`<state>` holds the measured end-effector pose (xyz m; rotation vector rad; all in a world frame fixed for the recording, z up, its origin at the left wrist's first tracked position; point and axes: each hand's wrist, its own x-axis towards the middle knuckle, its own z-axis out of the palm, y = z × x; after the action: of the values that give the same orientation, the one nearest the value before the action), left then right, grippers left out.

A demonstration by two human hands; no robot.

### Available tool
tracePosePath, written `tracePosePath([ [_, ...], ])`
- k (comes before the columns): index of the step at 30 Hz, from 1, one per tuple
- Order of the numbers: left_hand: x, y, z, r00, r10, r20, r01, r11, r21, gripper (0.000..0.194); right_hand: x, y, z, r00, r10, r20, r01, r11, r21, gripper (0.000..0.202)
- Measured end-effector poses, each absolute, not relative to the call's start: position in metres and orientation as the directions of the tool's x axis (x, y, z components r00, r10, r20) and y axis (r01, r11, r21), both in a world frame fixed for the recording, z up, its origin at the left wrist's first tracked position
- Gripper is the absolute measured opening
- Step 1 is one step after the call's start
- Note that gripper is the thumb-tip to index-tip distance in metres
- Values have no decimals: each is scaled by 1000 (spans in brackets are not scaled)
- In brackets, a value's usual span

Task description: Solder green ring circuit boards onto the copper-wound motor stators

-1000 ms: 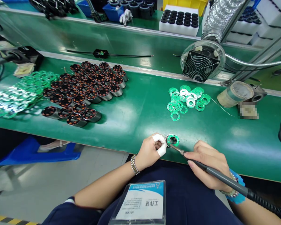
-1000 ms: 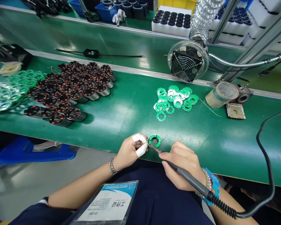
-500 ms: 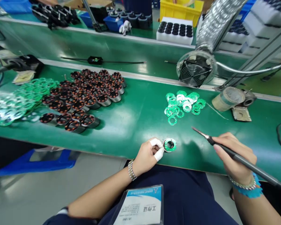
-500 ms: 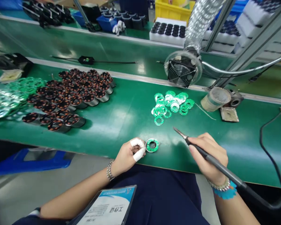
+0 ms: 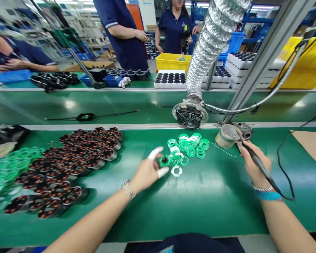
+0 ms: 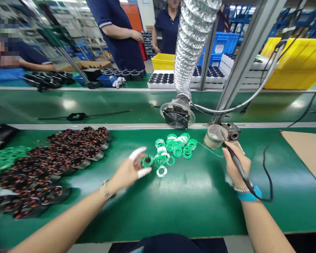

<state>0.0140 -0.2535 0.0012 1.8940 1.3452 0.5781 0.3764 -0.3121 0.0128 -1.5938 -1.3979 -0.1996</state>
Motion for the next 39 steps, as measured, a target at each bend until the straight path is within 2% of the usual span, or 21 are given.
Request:
tracePosePath([
  [3,23,-146,10,177,982,68,722,-176,669,78,368,-321,6,353,695,627,831,76,-552,26],
  [5,31,-80,9,43,994,98,759,-96,644,80,366,-325,2,327,689,647,850,84,-520,24],
  [8,43,-14,-6,-76,993,91,765,-1,644,82,365,-328,-2,279,687,671,865,124,-486,20],
  [11,45,7,-23,-133,991,33,760,80,645,81,358,-326,-3,104,753,650,851,271,-451,14],
  [13,38,3,-27,-134,991,21,777,92,623,85,345,-321,-2,-83,794,602,800,413,-434,15],
  [16,14,-25,-15,-51,990,129,863,-22,505,86,311,-310,-3,-345,799,493,676,576,-460,25],
  [18,-10,-58,1,83,973,216,913,-161,374,75,282,-303,-9,-481,786,389,618,619,-485,27],
  [20,-39,-100,18,213,946,245,926,-276,258,63,253,-299,-16,-539,774,332,611,631,-478,27],
  [23,-95,-163,36,238,927,290,948,-287,138,56,221,-296,-27,-510,792,335,653,610,-448,31],
  [29,-190,-247,41,-58,951,304,994,25,111,47,213,-306,-31,-406,822,400,684,563,-464,34],
  [31,-196,-258,36,-36,955,293,994,4,110,42,223,-315,-30,-353,842,407,693,528,-491,35],
  [33,-188,-259,29,56,958,280,993,-83,84,40,233,-327,-29,-286,869,404,717,473,-511,35],
  [36,-165,-244,19,187,949,253,982,-187,-27,42,244,-349,-26,-209,895,394,748,406,-525,36],
  [39,-151,-220,10,193,952,237,978,-168,-124,34,246,-370,-27,-179,911,372,763,367,-533,36],
])
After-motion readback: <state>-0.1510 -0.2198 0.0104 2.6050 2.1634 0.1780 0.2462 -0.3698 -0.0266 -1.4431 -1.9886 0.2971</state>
